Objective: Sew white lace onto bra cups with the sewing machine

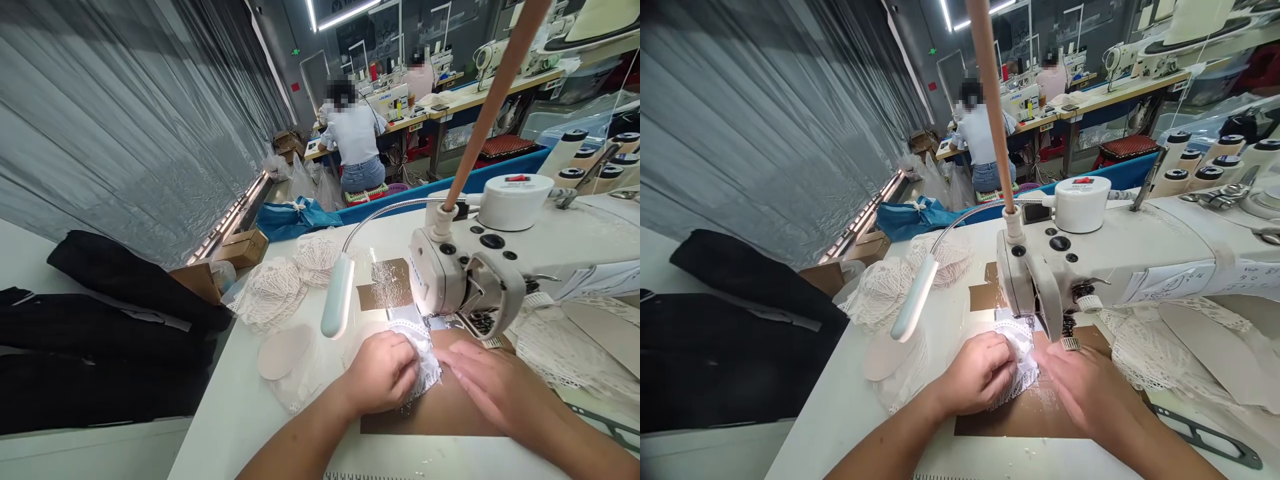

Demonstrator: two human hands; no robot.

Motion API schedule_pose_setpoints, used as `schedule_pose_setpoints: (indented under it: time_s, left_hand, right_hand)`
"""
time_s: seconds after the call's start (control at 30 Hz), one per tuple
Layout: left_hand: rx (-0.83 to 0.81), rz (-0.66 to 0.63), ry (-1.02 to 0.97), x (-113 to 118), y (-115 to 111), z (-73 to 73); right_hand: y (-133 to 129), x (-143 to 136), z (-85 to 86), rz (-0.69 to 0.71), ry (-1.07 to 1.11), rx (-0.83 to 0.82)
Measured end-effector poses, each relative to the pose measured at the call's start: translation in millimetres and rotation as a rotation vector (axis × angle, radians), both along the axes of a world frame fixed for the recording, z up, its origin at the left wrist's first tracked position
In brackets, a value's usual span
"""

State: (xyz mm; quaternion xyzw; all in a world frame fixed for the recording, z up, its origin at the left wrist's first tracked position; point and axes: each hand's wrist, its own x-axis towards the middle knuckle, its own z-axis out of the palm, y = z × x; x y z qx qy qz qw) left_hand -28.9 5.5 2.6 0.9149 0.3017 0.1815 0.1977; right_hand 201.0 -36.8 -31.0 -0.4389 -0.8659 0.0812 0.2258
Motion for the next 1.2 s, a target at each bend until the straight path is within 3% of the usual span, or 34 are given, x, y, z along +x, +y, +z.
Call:
schedule_pose_setpoints:
  time_s: [0.17,0.37,0.63,1.0,1.2]
  left_hand:
    - [-0.004,-0.057,-0.033,-4.1,-0.1,1.6]
    - [0.156,-0.165,0.181,-8.6,-1.9,-3.2]
    - [0.19,-0.183,0.259,-7.2,-4.1,-3.4]
    - [0.199,-0.169,0.291,-1.8,-9.2,-2.4]
    - [0.229,-0.201,0.229,-0.6,-7.1,2.1]
  right_hand:
    - [-4.5,1.4,3.0,0.119,-0.039,0.015]
    - [-4.5,7.9,-4.4,0.175,-0.048,0.024]
    - [-6.3,13.1,-13.8,0.17,-0.029,-0.009]
    - [-5.3,13.5,-4.1,0.098,-0.012,-0.143]
    - [-3.1,8.1,-3.6,0.13,-0.074,-0.023]
